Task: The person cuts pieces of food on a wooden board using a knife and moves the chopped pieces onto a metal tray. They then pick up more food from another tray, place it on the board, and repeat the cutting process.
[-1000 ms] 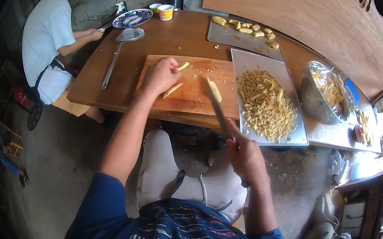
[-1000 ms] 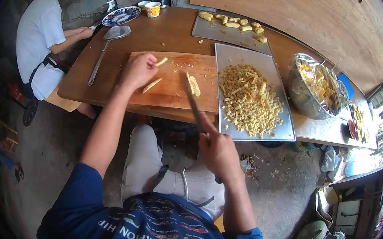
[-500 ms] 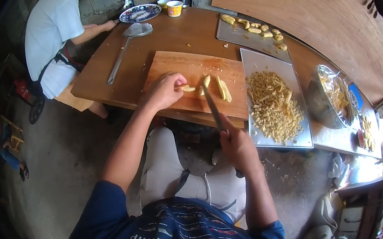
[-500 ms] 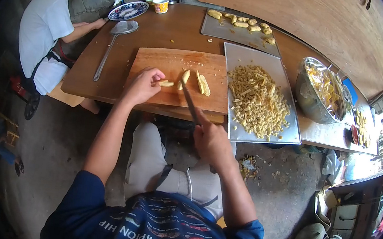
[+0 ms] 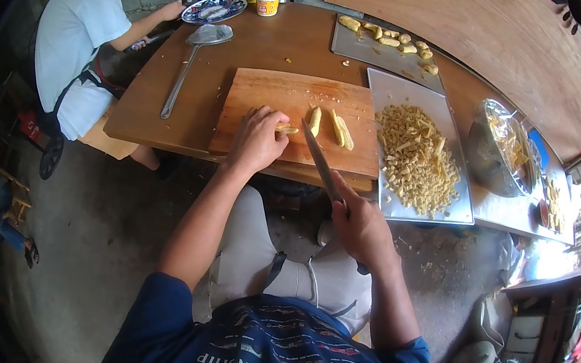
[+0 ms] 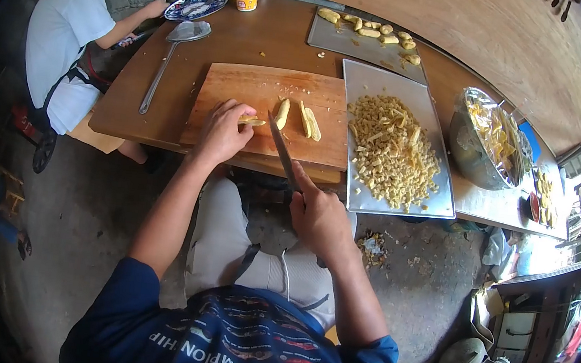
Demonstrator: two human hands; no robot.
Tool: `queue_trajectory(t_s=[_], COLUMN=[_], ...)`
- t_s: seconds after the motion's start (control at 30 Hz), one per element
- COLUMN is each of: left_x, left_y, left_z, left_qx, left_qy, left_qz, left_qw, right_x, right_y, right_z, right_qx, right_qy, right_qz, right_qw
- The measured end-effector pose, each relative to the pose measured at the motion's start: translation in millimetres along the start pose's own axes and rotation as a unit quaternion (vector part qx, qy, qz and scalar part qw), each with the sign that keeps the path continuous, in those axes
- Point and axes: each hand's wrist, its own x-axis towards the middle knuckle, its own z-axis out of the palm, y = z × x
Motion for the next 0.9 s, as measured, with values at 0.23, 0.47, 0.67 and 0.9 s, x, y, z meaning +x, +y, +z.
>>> queue_trajectory(t_s=[0.23,0.47,0.67,0.9], left_x=[-13.2,-10.5,-4.9,-5.9], left_y=[-3.7,-3.8,7.7,13.2], left_z=[-24.2,-17.2,-8.9,-2.0], left_qx=[0.01,-0.015,-0.046,-0.061], left_qy=[0.005,0.003,-0.009,0.011], left_qz=[-0.026,-0.014,0.001,-0.018], left_qw=[1.0,1.0,0.999,0.998], right_x=[8.3,9.4,2.1,-0.7], right_y=[-15.9,-18.5,-8.0,-5.9], right_z=[5.9,8.9,0.6,-0.5], right_qx=[-0.028,-0.03,-0.042,-0.134], right_qy=[-0.022,-0.021,-0.008,-0.025], right_qz=[0.006,-0.001,0.009,-0.057], right_qw=[0.999,0.999,0.999,0.989])
